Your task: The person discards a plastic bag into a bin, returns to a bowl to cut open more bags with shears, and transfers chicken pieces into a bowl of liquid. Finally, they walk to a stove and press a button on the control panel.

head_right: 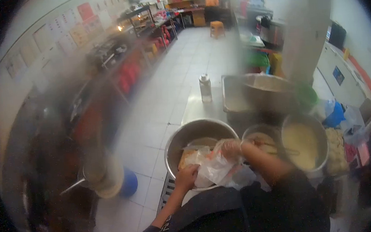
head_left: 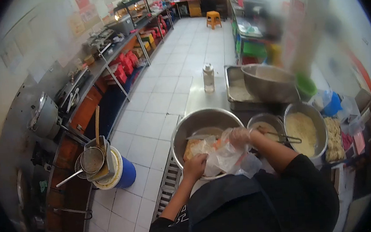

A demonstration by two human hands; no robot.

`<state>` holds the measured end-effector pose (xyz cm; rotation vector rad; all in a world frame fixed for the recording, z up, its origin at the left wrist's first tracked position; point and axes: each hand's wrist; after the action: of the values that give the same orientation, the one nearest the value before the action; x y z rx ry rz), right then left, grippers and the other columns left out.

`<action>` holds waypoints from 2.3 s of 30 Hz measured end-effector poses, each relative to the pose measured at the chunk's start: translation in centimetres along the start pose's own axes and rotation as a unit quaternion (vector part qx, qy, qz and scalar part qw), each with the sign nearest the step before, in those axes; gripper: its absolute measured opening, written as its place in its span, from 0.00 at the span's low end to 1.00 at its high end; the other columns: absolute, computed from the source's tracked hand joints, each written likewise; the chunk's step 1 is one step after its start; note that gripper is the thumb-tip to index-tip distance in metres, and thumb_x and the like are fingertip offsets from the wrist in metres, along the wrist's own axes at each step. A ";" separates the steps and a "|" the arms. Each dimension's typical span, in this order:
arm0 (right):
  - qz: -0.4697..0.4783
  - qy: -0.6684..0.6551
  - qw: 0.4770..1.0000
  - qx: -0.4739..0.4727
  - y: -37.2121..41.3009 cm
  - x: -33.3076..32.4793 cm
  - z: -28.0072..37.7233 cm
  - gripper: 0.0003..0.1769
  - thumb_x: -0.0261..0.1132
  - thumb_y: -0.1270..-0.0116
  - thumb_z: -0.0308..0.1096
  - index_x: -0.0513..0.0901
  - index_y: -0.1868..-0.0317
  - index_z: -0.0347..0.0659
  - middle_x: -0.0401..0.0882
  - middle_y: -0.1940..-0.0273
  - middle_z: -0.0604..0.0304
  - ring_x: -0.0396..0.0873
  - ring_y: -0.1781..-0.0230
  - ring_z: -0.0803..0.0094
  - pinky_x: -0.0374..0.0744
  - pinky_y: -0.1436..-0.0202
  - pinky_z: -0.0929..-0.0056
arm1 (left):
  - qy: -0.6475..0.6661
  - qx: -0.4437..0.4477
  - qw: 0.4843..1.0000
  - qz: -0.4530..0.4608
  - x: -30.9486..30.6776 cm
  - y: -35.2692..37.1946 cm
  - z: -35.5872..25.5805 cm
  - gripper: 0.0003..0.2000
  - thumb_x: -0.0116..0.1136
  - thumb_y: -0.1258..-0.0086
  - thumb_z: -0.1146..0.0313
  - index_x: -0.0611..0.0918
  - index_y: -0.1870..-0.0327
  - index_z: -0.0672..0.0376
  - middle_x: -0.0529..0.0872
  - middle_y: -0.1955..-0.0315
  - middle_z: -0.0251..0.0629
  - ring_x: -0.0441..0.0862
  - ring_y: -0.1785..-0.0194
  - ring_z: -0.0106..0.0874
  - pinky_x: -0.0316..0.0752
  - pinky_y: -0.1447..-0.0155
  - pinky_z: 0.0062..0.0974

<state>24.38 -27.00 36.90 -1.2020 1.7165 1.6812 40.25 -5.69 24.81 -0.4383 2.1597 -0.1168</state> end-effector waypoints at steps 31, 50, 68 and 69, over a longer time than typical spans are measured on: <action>0.022 -0.653 0.731 0.200 -5.0 8.2 4.3 0.13 0.68 0.43 0.32 0.81 0.57 0.42 0.82 0.66 0.56 0.85 0.67 0.66 0.83 0.72 0.66 | 0.012 0.024 1.000 0.005 0.0 -0.2 0.0 0.11 0.57 0.31 0.70 0.84 0.50 0.59 0.88 0.56 0.43 0.85 0.53 0.45 0.79 0.52 0.40; -0.185 -0.770 0.597 0.129 -0.2 9.5 2.7 0.14 0.71 0.38 0.30 0.70 0.65 0.46 0.80 0.63 0.64 0.79 0.57 0.74 0.77 0.52 0.78 | 0.027 -0.105 0.992 -0.057 -0.5 0.0 -0.3 0.13 0.56 0.33 0.71 0.86 0.50 0.57 0.89 0.60 0.47 0.86 0.57 0.49 0.80 0.54 0.42; -0.317 -0.543 0.648 0.431 12.9 8.1 1.1 0.15 0.66 0.34 0.31 0.83 0.47 0.39 0.86 0.59 0.58 0.84 0.58 0.72 0.81 0.54 0.73 | 0.023 -0.062 0.995 -0.075 0.3 0.1 -0.2 0.11 0.55 0.34 0.76 0.84 0.52 0.58 0.89 0.67 0.41 0.87 0.62 0.43 0.80 0.59 0.37; -0.315 -0.528 0.666 0.422 12.8 7.6 1.2 0.15 0.65 0.34 0.32 0.84 0.48 0.38 0.86 0.59 0.56 0.85 0.58 0.70 0.81 0.54 0.72 | 0.025 -0.065 0.995 -0.074 0.3 0.0 -0.2 0.10 0.55 0.33 0.75 0.84 0.53 0.58 0.89 0.67 0.41 0.87 0.62 0.43 0.80 0.59 0.37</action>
<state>9.65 -29.44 37.74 -0.1465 0.8745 0.6360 39.89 -5.79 24.66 -0.6782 2.1907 -0.0703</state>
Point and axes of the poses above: each hand's wrist, its own y-axis away from the middle knuckle, its own x-axis out of the palm, z = x × y
